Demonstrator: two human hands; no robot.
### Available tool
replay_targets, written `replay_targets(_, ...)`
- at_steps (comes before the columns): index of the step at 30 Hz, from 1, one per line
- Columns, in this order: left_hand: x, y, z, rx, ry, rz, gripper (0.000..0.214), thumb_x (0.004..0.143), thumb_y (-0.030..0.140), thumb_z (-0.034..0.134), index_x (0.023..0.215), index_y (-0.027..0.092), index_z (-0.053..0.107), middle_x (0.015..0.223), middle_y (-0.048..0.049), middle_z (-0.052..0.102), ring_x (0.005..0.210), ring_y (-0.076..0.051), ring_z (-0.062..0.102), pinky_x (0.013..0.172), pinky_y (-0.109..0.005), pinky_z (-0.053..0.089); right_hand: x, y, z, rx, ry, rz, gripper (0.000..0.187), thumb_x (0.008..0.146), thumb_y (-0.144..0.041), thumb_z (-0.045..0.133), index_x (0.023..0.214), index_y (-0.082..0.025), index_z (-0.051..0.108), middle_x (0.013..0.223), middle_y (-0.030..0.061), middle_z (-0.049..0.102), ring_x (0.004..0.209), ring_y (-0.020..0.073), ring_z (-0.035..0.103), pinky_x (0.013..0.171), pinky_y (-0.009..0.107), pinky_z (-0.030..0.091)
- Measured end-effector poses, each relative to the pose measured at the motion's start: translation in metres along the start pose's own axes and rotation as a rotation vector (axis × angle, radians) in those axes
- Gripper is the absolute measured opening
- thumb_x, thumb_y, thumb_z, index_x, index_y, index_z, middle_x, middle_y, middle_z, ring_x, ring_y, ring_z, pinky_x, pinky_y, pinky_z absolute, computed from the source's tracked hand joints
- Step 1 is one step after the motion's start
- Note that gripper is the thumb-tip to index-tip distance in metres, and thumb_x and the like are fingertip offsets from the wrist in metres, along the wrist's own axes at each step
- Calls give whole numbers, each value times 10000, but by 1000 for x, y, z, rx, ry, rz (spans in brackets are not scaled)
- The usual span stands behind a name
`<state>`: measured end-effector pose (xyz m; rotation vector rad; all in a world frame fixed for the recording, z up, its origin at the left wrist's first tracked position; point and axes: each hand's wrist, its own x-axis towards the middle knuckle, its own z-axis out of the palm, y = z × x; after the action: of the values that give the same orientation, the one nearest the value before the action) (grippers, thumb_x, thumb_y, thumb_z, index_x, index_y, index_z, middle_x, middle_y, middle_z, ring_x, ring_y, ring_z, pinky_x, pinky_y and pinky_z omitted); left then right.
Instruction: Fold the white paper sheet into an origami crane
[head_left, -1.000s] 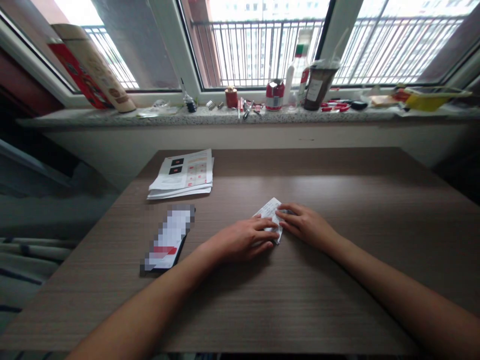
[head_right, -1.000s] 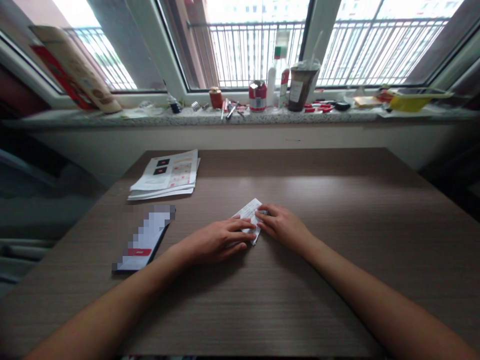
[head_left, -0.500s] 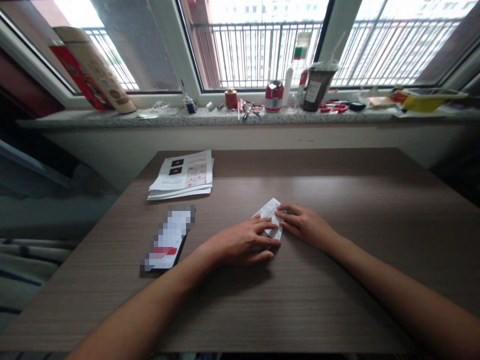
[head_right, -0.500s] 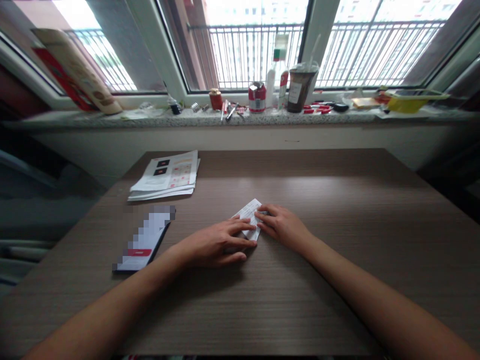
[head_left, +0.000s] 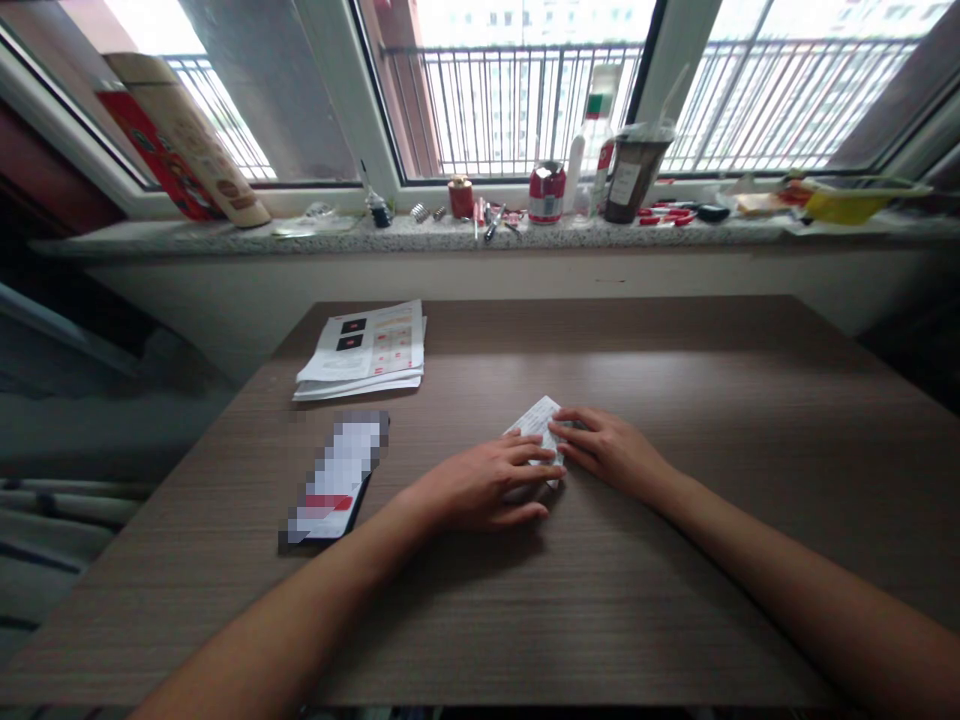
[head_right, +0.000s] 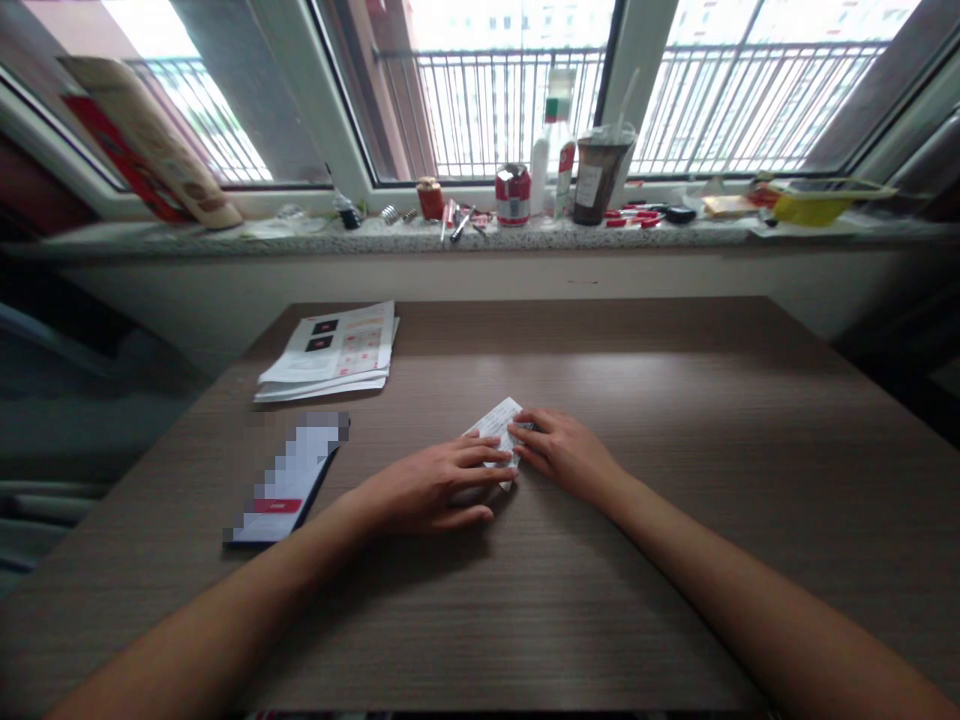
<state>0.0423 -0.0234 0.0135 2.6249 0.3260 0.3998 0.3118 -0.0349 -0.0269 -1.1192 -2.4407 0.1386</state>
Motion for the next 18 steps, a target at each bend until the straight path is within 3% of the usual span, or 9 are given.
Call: replay_targets(18, 0, 0, 4, 79, -23, -77, 474, 976, 424, 661, 1414, 257, 592, 1472, -117, 549, 1340, -304, 549, 1135, -463, 462, 0, 0, 0, 4, -9, 4, 343, 1046, -339, 526, 1346, -249, 666, 1342, 125, 658, 1166, 278, 681, 1000, 467, 571)
